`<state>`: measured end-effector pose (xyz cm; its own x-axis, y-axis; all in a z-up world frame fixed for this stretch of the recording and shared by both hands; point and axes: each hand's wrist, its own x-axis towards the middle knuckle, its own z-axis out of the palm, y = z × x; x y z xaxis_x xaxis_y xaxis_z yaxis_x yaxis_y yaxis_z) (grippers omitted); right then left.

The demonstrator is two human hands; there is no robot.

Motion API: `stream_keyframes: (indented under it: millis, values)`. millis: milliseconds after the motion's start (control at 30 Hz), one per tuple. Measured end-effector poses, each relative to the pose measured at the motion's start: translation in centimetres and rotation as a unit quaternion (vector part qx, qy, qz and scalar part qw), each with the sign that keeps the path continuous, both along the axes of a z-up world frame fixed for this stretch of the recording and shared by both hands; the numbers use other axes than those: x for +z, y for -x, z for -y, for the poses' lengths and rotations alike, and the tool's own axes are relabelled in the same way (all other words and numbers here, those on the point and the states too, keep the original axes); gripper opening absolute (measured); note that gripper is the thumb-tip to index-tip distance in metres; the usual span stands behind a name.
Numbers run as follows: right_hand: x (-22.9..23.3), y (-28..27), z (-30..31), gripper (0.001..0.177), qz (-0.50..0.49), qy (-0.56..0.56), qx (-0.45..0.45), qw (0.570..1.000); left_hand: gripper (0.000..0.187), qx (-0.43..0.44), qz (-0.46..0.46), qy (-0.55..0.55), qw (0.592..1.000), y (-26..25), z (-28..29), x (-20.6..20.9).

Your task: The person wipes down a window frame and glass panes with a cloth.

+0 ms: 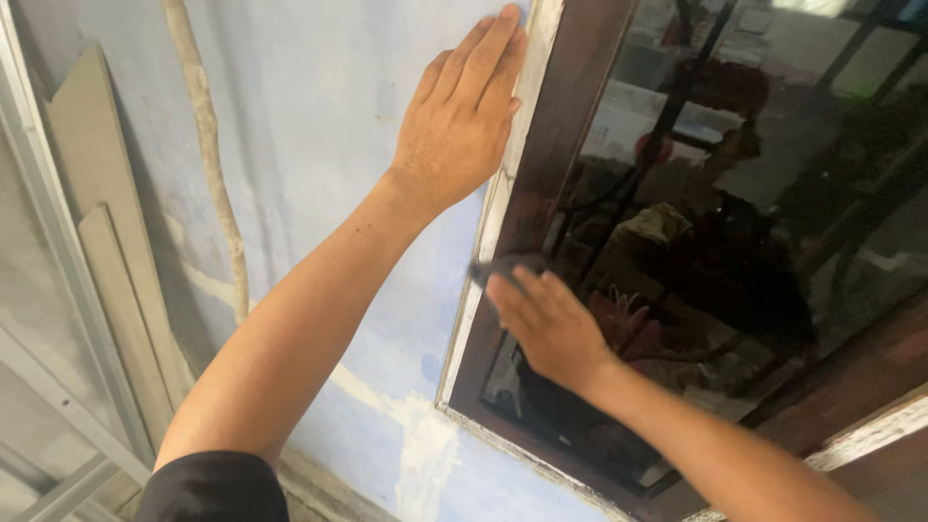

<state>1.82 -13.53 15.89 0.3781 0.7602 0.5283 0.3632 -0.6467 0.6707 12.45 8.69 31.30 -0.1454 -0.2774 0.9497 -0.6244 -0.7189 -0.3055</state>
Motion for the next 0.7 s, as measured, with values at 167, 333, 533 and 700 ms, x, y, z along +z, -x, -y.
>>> stream_keyframes:
  millis: [167,333,533,700]
  values:
    - [-10.0,0.6,0.5,0.051,-0.122,0.051,-0.01,0.991,0.052,-0.011,-0.031,0.009,0.999,0.4,0.3,-2.2]
    - [-18.9,0.4,1.3,0.05,-0.187,0.021,0.024,0.982,0.051,-0.027,-0.051,0.028,0.998,0.4,1.0,-3.0]
    - [-23.3,0.0,2.5,0.049,-0.201,0.083,0.031,0.976,0.05,-0.026,-0.051,0.047,0.997,0.5,1.2,-3.4]
    - [-16.9,-0.3,3.4,0.053,-0.205,0.274,-0.009,0.939,0.051,-0.033,-0.02,0.042,0.998,0.7,1.1,-2.7]
